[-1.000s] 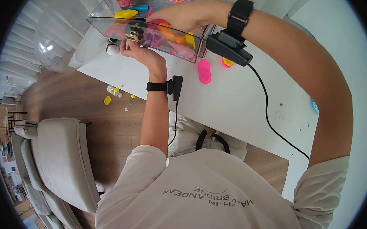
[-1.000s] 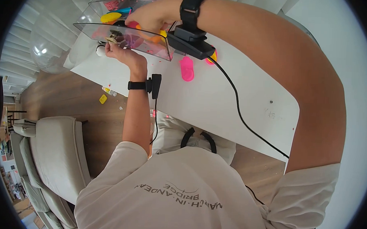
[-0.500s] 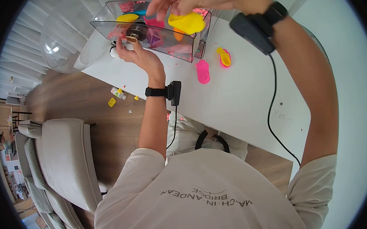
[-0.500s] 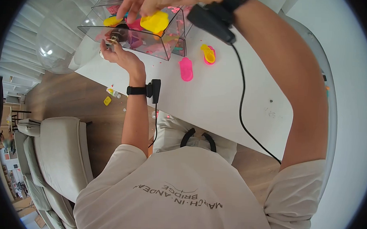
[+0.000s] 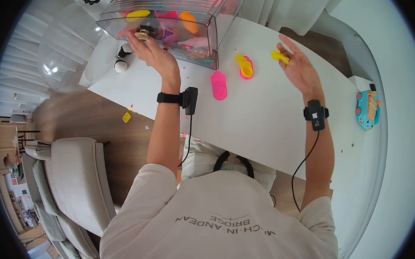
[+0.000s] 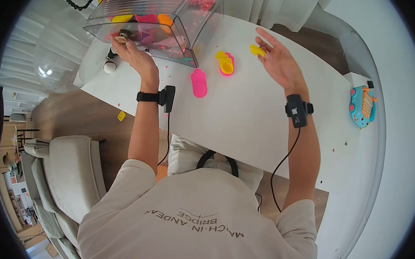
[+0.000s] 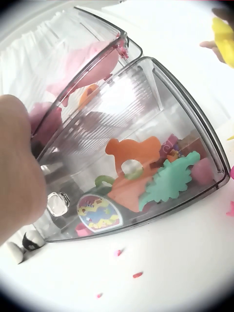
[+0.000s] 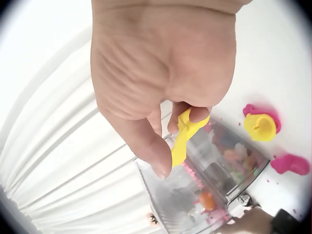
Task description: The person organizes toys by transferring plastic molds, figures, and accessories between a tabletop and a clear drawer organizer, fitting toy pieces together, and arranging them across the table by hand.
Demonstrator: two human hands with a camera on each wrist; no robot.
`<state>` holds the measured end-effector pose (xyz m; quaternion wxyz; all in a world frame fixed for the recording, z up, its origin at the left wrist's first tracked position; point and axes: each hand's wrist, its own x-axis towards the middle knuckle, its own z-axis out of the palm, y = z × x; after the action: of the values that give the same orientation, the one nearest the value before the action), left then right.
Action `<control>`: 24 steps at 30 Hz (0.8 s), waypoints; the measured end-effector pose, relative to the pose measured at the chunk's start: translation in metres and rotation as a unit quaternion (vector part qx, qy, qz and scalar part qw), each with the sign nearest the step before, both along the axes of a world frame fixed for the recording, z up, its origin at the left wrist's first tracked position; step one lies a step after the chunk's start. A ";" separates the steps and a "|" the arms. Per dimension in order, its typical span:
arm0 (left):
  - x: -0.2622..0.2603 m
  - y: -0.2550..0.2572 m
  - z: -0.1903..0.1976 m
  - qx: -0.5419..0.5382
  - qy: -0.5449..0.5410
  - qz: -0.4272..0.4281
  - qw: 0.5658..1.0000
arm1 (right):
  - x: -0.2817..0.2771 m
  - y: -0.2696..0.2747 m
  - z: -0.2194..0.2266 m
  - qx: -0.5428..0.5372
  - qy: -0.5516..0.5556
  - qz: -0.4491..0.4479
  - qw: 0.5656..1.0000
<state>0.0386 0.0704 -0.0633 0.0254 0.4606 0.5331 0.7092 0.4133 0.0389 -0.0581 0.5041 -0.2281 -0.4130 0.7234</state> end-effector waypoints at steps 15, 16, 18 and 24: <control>0.027 -0.053 -0.061 -0.215 -0.035 -0.005 0.976 | -0.038 0.022 -0.058 0.095 -0.550 -0.169 0.812; 0.036 -0.058 -0.068 -0.216 -0.038 -0.004 0.976 | -0.041 0.021 -0.055 0.123 -0.581 -0.170 0.786; 0.050 -0.066 -0.081 -0.232 0.001 -0.054 0.971 | -0.049 0.009 -0.051 0.225 -0.580 -0.197 0.757; 0.073 -0.076 -0.069 -0.266 0.107 -0.132 0.949 | -0.063 -0.023 -0.055 0.398 -0.621 -0.104 0.667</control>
<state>0.1119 -0.0061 -0.1319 0.1835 0.5766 0.6366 0.4781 0.3501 0.0160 -0.1131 0.2461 -0.4439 -0.8526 0.1242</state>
